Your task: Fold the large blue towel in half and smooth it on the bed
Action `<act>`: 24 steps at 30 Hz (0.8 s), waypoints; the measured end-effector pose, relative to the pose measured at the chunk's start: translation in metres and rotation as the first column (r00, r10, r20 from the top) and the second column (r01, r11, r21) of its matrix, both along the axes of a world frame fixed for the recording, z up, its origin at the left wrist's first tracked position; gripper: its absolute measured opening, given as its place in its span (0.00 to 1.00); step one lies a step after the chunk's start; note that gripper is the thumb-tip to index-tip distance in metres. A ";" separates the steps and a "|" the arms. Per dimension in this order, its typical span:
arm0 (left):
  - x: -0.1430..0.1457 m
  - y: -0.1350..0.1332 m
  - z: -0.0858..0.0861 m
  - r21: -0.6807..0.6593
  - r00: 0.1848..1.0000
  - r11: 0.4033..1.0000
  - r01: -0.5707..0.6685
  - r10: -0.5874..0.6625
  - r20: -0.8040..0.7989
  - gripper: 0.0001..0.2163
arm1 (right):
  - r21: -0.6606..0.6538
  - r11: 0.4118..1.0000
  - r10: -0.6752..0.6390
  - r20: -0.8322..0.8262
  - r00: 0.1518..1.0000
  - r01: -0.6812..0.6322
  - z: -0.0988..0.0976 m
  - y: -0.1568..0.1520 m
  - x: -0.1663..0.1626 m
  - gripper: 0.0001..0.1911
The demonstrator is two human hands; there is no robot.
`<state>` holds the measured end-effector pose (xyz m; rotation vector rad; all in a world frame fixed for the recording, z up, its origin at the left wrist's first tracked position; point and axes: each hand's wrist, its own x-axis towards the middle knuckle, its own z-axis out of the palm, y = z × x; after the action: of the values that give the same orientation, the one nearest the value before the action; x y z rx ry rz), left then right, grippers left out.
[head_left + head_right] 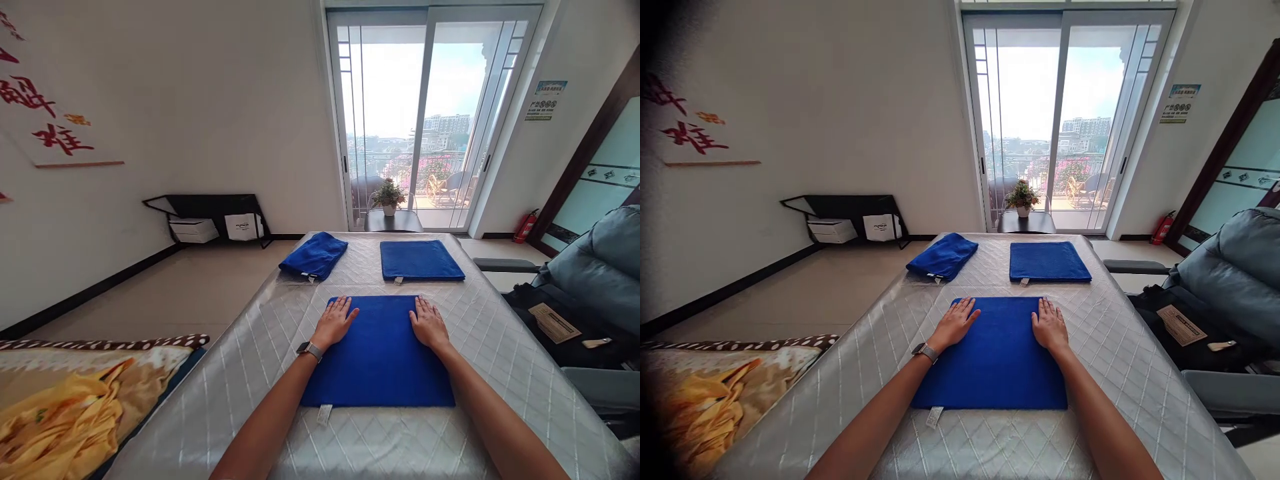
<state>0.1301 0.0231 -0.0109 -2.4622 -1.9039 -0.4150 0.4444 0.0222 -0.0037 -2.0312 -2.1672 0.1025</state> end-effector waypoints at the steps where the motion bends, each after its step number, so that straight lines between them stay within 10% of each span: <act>1: -0.010 -0.002 -0.001 -0.005 1.000 1.000 -0.018 0.018 -0.001 0.31 | 0.001 1.000 -0.002 0.004 1.000 0.002 -0.001 0.000 0.000 0.35; 24: -0.026 -0.006 -0.008 0.022 0.995 0.995 -0.093 0.092 0.050 0.38 | -0.045 0.999 -0.005 0.125 0.992 0.010 0.013 -0.040 0.002 0.34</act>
<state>0.1041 0.0167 -0.0189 -2.3584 -2.0089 -0.4971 0.4466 -0.0178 0.0094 -2.1241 -2.2498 0.0238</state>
